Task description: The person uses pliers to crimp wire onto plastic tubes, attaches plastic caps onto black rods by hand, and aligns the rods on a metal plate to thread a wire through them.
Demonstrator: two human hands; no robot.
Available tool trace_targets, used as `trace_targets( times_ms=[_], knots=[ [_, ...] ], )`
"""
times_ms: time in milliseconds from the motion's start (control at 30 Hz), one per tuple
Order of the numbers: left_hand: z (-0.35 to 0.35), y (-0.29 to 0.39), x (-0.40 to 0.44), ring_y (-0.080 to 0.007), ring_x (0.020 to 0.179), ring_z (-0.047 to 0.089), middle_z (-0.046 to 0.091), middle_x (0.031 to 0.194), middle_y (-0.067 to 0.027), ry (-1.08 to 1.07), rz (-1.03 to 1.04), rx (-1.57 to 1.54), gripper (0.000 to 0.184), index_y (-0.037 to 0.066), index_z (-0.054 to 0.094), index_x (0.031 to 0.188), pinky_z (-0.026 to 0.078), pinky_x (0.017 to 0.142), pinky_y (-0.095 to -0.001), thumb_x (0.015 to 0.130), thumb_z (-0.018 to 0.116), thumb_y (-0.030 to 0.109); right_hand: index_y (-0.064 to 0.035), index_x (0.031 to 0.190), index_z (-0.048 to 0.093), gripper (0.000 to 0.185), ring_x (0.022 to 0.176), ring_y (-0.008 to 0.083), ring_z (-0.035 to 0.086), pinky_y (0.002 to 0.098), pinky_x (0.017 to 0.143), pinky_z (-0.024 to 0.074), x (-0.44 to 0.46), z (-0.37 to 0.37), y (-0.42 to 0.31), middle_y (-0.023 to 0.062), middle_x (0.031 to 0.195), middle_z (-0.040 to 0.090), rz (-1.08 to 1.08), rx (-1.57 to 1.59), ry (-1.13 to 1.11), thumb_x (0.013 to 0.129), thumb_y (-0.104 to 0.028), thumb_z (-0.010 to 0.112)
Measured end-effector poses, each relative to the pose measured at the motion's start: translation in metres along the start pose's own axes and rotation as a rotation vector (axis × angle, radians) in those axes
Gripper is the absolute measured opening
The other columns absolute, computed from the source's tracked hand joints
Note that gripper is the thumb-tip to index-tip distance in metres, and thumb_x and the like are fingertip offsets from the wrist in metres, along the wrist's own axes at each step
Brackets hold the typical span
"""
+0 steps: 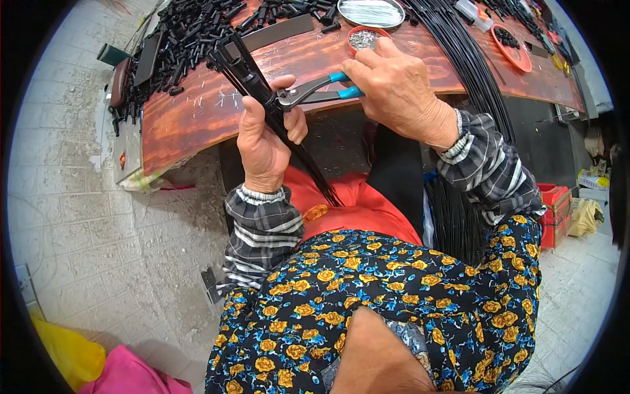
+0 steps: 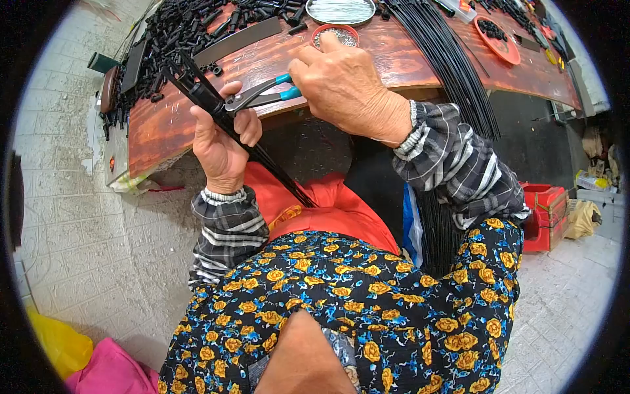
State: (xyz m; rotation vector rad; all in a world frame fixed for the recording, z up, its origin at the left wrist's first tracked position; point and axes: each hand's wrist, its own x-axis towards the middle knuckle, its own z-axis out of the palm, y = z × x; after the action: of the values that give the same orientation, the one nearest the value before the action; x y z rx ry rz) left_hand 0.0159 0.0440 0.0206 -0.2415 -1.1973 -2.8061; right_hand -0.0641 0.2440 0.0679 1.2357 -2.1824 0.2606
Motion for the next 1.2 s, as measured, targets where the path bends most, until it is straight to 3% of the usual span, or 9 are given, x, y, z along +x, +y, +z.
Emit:
trace_targets(
  times_ms=[167,333,433,567,867,1200],
  knots=[
    [0.001,-0.001,-0.001,-0.0128,0.055,0.041,0.045,0.063,-0.0028,-0.017,-0.003,0.017,0.071,-0.007,0.049,0.122,0.032,0.050,-0.0264,0.093,0.044,0.056,-0.0047,0.090,0.054,0.023,0.081,0.0270,0.056,0.0373,0.066,0.0460,0.001,0.004,0.004,0.0085,0.081,0.054,-0.041,-0.060,-0.028,0.069,-0.004,0.062],
    [0.000,0.001,-0.002,-0.0128,0.055,0.041,0.045,0.064,-0.0028,0.018,0.005,0.004,0.071,-0.008,0.050,0.122,0.032,0.050,-0.0266,0.093,0.045,0.056,-0.0011,0.096,0.051,0.034,0.077,0.0368,0.059,0.0432,0.065,0.0464,-0.005,0.000,0.006,0.0155,0.083,0.056,0.068,0.368,-0.318,0.071,-0.012,0.070],
    [0.001,0.001,-0.003,-0.0129,0.055,0.041,0.045,0.065,-0.0030,0.033,0.009,0.000,0.072,-0.009,0.049,0.122,0.032,0.050,-0.0268,0.093,0.045,0.056,-0.0015,0.095,0.050,0.040,0.077,0.0372,0.060,0.0431,0.063,0.0472,0.000,-0.012,0.004,0.0167,0.081,0.058,0.138,0.493,-0.366,0.069,-0.018,0.076],
    [-0.002,0.001,-0.003,-0.0131,0.055,0.042,0.046,0.067,-0.0034,0.017,0.017,-0.014,0.071,-0.009,0.049,0.122,0.032,0.049,-0.0269,0.093,0.044,0.056,-0.0026,0.094,0.050,0.043,0.076,0.0369,0.061,0.0427,0.061,0.0472,-0.011,0.007,0.001,0.0166,0.078,0.059,0.106,0.530,-0.262,0.068,-0.021,0.079],
    [0.000,-0.001,-0.003,-0.0126,0.056,0.044,0.049,0.069,-0.0039,0.066,0.049,0.012,0.067,-0.009,0.050,0.120,0.034,0.048,-0.0267,0.094,0.046,0.052,-0.0041,0.095,0.052,0.045,0.071,0.0318,0.061,0.0383,0.058,0.0474,-0.026,0.022,-0.015,0.0119,0.081,0.057,0.162,0.427,0.002,0.059,-0.013,0.079],
    [0.000,-0.002,0.000,-0.0119,0.055,0.045,0.050,0.069,-0.0041,0.077,0.057,0.037,0.065,-0.008,0.051,0.119,0.033,0.048,-0.0261,0.094,0.046,0.052,-0.0037,0.093,0.049,0.045,0.074,0.0315,0.061,0.0393,0.059,0.0480,-0.028,0.032,-0.015,0.0117,0.079,0.057,0.207,0.505,-0.019,0.060,-0.015,0.077]
  ],
)
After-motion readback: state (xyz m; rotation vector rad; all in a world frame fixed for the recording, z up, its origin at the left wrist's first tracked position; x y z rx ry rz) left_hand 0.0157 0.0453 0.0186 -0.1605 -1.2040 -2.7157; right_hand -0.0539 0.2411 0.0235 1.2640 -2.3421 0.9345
